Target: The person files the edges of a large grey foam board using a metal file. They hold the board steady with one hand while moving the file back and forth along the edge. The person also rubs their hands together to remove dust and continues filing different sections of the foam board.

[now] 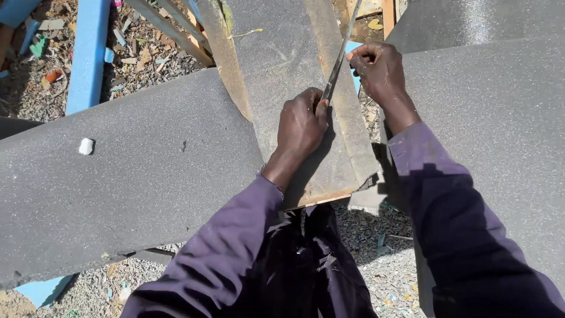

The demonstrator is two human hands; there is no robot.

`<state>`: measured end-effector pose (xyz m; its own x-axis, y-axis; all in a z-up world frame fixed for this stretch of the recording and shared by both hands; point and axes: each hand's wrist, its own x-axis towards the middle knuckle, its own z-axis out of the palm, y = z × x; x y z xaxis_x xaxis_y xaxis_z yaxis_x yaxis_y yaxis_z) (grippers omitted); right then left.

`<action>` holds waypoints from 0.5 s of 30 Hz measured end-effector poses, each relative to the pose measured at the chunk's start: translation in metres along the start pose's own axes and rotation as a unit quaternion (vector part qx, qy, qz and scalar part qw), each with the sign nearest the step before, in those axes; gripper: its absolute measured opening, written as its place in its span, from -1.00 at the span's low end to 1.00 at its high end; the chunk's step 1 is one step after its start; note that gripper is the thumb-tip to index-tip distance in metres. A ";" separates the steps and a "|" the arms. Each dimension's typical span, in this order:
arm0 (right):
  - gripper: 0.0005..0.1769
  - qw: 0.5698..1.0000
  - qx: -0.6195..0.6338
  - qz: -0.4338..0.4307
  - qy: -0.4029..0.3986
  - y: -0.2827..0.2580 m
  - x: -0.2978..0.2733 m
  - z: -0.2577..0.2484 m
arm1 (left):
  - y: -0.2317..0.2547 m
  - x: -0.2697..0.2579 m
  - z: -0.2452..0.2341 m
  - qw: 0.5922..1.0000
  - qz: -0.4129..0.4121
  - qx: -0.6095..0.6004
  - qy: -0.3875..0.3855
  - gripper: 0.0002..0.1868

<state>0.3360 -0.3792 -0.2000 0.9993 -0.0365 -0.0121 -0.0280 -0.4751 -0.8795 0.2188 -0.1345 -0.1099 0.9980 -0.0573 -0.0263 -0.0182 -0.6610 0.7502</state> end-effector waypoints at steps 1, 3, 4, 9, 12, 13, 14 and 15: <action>-0.89 1.000 0.004 0.000 -0.004 -0.003 0.000 0.001 | 0.004 0.005 0.001 1.000 -0.004 0.004 0.001 -0.74; -0.83 1.000 0.008 0.002 0.000 -0.008 -0.001 -0.003 | 0.014 0.017 0.004 1.000 -0.010 0.012 -0.007 -0.81; -0.83 1.000 0.009 0.003 -0.001 -0.004 0.000 0.000 | 0.013 0.025 0.009 1.000 -0.011 0.013 -0.008 -0.81; -0.83 0.999 -0.017 -0.038 0.005 0.005 0.002 0.002 | 0.013 0.046 0.030 0.999 -0.009 0.038 0.015 -0.84; -0.80 0.990 -0.047 -0.127 0.036 0.007 0.005 0.007 | 0.021 0.022 0.033 0.999 -0.046 0.025 -0.003 -0.81; -0.80 0.990 -0.046 -0.127 0.035 0.004 0.003 0.005 | 0.028 0.005 0.032 0.999 -0.047 0.026 -0.003 -0.81; -0.81 0.990 -0.054 -0.130 0.031 0.000 0.000 0.003 | 0.034 -0.011 0.032 0.998 -0.060 -0.009 -0.004 -0.85; -0.81 0.989 -0.059 -0.133 0.027 -0.004 -0.003 0.004 | 0.039 -0.028 0.030 0.996 -0.072 -0.042 -0.005 -0.88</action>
<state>0.3332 -0.3739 -0.1978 0.9691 0.0577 0.2397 0.2287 -0.5739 -0.7864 0.1883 -0.1810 -0.0999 0.9892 0.0257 -0.1441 0.1308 -0.5973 0.7913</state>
